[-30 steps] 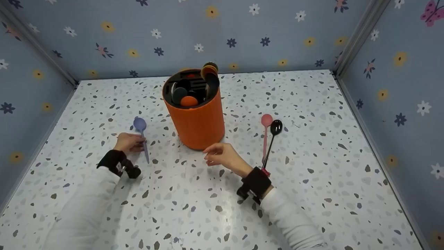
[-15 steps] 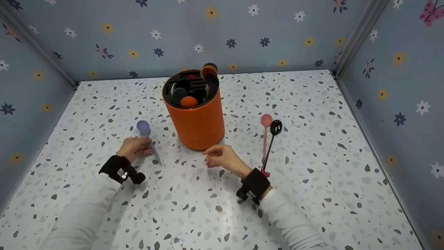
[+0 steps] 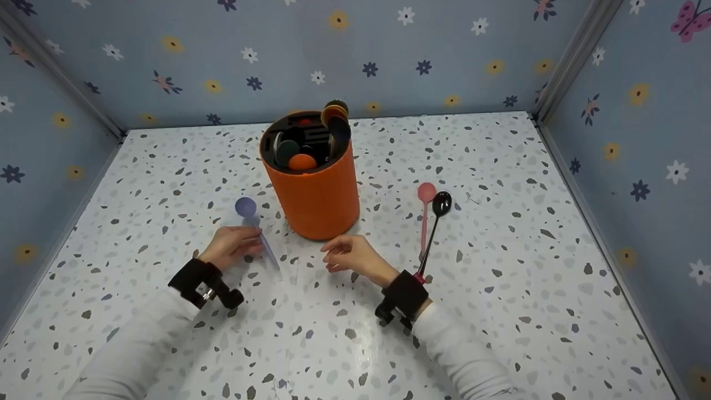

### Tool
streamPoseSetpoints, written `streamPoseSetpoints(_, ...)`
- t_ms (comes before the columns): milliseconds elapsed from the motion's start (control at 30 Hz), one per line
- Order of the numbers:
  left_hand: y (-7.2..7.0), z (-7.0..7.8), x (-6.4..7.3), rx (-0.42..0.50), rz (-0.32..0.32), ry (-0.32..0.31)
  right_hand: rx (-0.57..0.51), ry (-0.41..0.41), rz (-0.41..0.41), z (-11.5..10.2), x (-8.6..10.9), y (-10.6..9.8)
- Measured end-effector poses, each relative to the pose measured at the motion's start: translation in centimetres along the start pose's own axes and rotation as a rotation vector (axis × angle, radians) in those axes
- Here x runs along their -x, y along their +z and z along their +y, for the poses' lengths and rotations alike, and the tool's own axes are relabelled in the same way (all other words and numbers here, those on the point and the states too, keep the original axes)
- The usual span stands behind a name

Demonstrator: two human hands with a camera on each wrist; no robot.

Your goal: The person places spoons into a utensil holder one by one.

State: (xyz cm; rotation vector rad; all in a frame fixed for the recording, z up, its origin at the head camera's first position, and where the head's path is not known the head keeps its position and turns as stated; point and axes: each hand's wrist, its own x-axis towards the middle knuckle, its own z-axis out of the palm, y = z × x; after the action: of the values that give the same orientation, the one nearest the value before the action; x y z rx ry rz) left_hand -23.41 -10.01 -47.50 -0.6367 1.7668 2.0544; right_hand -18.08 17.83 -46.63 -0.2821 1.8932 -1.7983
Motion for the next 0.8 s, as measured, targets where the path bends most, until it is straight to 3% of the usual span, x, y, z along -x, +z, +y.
streamPoseSetpoints(467, 3.1, -1.5, 2.6, 0.062, -0.08, 0.046, 0.044, 0.043, -0.013, 0.2, -0.5, 1.3)
streamPoseSetpoints(667, 4.0, -2.0, 3.6, 0.051, -0.105, 0.106, 0.04, 0.057, -0.038, -0.7, -0.3, 2.1)
streamPoseSetpoints(800, 4.5, -2.2, 4.2, 0.039, -0.143, 0.155, 0.042, 0.026, -0.079, -0.2, -0.4, 2.2)
